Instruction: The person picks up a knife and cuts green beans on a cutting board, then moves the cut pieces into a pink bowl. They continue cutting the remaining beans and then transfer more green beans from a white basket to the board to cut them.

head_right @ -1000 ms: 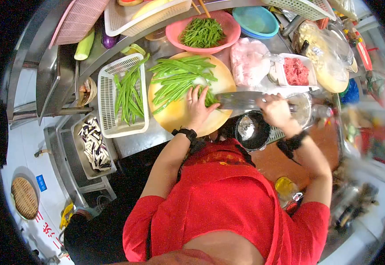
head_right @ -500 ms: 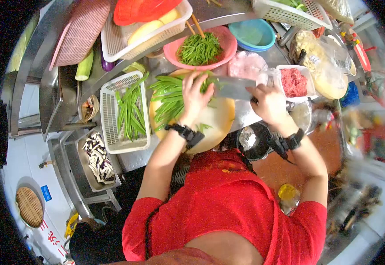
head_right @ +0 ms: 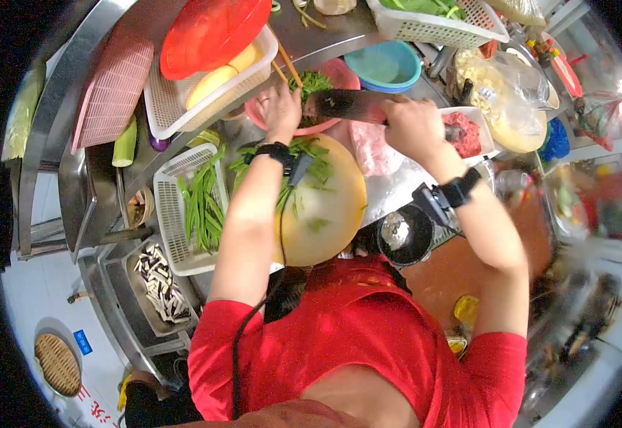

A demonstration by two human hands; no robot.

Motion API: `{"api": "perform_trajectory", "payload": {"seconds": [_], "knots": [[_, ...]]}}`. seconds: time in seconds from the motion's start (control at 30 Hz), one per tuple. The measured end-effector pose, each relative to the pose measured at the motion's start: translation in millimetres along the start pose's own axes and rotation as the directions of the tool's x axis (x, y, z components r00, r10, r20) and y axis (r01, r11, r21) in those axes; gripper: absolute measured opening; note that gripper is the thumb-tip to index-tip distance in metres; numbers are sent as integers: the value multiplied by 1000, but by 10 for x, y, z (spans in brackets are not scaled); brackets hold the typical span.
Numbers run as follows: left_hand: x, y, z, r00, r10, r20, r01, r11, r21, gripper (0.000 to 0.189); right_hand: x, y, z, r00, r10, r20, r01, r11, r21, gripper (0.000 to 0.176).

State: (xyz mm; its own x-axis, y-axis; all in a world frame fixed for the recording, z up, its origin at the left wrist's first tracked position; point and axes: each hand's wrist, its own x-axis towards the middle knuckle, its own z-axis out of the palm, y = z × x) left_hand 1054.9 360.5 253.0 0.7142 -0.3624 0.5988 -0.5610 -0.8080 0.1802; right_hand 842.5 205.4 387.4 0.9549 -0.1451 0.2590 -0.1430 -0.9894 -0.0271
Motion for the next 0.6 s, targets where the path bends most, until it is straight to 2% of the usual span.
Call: {"api": "perform_trajectory", "payload": {"seconds": [0.07,0.13,0.2,0.23,0.27,0.3,0.33,0.37,0.4,0.47,0.53,0.6], "knots": [[-40,-243,-156,998,-23,-53,15,991,-135,22,-206,31,-131,999,36,25,-38,995,94,29],[-205,-530,-294,992,-74,-100,15,870,-493,17,-467,65,-159,980,69,188,-116,960,254,30],[-494,-669,-664,972,-167,166,228,843,-487,14,-742,75,-59,898,50,437,-259,863,434,30],[-707,-793,-698,963,-131,235,235,835,-498,14,-944,96,162,909,-44,415,-209,814,542,29],[-931,-919,-715,932,-69,356,243,846,-474,13,-1080,-17,187,824,-27,566,-336,781,527,29],[-1116,-959,-832,848,-26,530,234,915,-330,13,-1220,-103,317,792,-97,603,-320,775,545,31],[-1317,-1020,-863,762,-12,647,252,927,-279,14,-1445,-134,634,815,-174,552,-266,735,624,32],[-1428,-929,-1020,763,-11,647,148,976,-158,22,-1511,-259,681,819,-238,522,-202,731,651,32],[-1593,-939,-1066,776,27,630,24,997,-72,33,-1596,-351,822,790,-290,540,-211,699,683,31],[-1874,-964,-1016,866,84,493,-101,995,8,41,-1709,-532,1011,798,-341,497,-195,634,748,30],[-2009,-931,-984,856,53,514,-82,996,34,39,-1758,-621,1117,787,-336,517,-219,632,744,29],[-2080,-877,-995,845,20,534,-60,997,57,37,-1753,-626,1189,760,-222,610,-356,644,678,31]]}}
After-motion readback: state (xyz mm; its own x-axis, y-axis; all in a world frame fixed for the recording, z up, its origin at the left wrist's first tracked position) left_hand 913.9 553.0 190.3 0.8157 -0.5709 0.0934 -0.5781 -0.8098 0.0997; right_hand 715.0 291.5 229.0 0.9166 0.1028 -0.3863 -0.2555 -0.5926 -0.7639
